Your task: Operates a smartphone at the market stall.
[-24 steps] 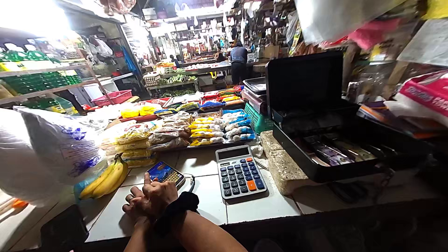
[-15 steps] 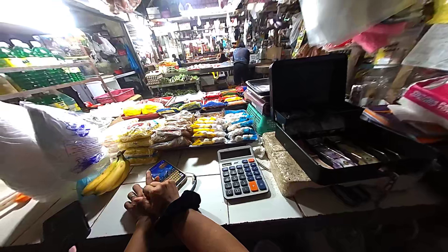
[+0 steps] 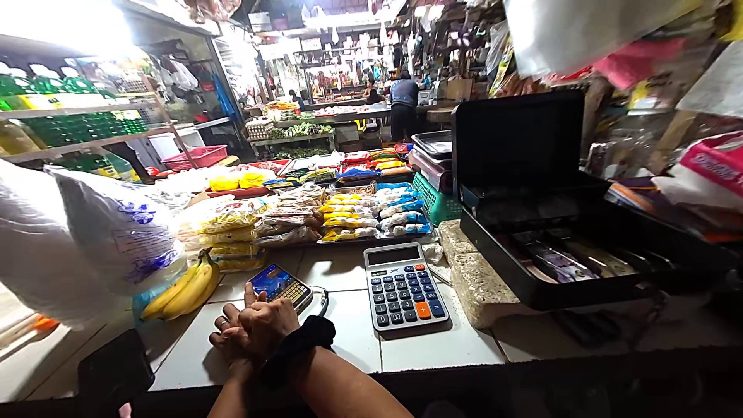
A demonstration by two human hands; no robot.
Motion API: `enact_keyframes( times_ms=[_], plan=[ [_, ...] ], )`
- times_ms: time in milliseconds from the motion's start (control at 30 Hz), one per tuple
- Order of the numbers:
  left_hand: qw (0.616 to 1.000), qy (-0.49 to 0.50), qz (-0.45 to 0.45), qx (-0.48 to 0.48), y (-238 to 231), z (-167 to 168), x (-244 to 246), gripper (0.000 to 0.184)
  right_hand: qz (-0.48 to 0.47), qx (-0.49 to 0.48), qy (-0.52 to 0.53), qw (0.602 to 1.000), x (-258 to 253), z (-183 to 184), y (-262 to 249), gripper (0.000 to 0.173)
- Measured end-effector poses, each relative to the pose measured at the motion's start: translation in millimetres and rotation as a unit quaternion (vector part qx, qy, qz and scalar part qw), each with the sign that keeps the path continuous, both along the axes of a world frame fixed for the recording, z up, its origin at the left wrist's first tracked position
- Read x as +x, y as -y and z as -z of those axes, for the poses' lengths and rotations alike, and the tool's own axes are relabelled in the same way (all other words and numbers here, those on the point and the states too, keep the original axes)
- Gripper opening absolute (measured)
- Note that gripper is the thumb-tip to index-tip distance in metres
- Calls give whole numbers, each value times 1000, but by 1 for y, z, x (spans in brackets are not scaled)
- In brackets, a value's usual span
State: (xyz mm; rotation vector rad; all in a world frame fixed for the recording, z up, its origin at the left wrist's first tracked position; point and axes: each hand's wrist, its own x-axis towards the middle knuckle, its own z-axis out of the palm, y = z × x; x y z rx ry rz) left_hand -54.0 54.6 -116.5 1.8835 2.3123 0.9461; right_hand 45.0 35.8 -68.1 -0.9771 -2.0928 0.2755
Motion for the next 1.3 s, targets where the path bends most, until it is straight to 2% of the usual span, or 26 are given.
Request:
enact_keyframes(
  times_ms=[67, 100, 133, 167, 200, 233, 267, 400, 500, 533, 567, 633, 767, 900, 967, 1067, 1133, 1233, 1300],
  plan=[
    [999, 35, -25, -12, 12, -12, 11, 42, 0, 12, -7, 1000, -1, 2, -1, 35],
    [995, 60, -44, -68, 24, -32, 22, 44, 14, 22, -18, 999, -3, 4, -2, 35],
    [975, 56, -34, -214, 35, -64, 27, 51, 35, 10, -23, 999, -4, 4, -2, 36],
    [974, 53, -45, -216, 34, -66, 30, 53, 62, -14, -20, 998, -5, 1, 0, 38],
    [993, 40, -57, -94, 22, -39, 27, 49, 82, -41, -15, 996, -5, -1, 1, 42],
    [999, 6, -37, -39, 11, -23, 18, 48, 92, -59, -11, 994, -5, -3, 1, 44],
    [999, -4, -19, -31, 7, -18, 13, 49, 94, -64, -9, 993, -4, -3, 1, 42],
    [996, 84, -5, -30, 29, -41, 23, 57, 63, 23, -36, 997, -4, 6, -2, 32],
    [999, -5, -5, -42, 20, -34, 19, 53, 42, 73, -42, 996, -4, 11, -5, 25],
    [999, -42, -20, -23, 11, -23, 15, 53, 36, 81, -35, 995, -4, 12, -6, 24],
    [999, -42, -14, -1, 6, -15, 11, 53, 31, 83, -30, 996, -5, 12, -7, 25],
    [1000, -27, 3, -12, 9, -20, 12, 53, 20, 92, -37, 995, -5, 12, -6, 25],
    [997, -66, -23, -37, -6, -9, 7, 54, 32, 107, -53, 992, -8, 13, -6, 26],
    [998, -34, -31, -44, 0, -24, 14, 50, 87, 33, -44, 995, -9, 7, -3, 27],
    [998, -44, -32, -27, -1, -18, 13, 49, 66, 8, -22, 998, -6, 4, -1, 29],
    [997, -41, -21, -59, 5, -21, 13, 54, 24, -10, -9, 1000, -1, -3, 4, 30],
    [998, -27, -6, -60, 9, -21, 12, 54, 13, 23, -19, 999, -2, 1, 3, 31],
    [997, -56, -3, -59, 4, -19, 12, 58, 22, 118, -41, 992, -5, 15, -7, 36],
    [995, -50, -13, -82, 2, -23, 13, 55, 43, 112, -47, 992, -5, 15, -7, 32]
  ],
)
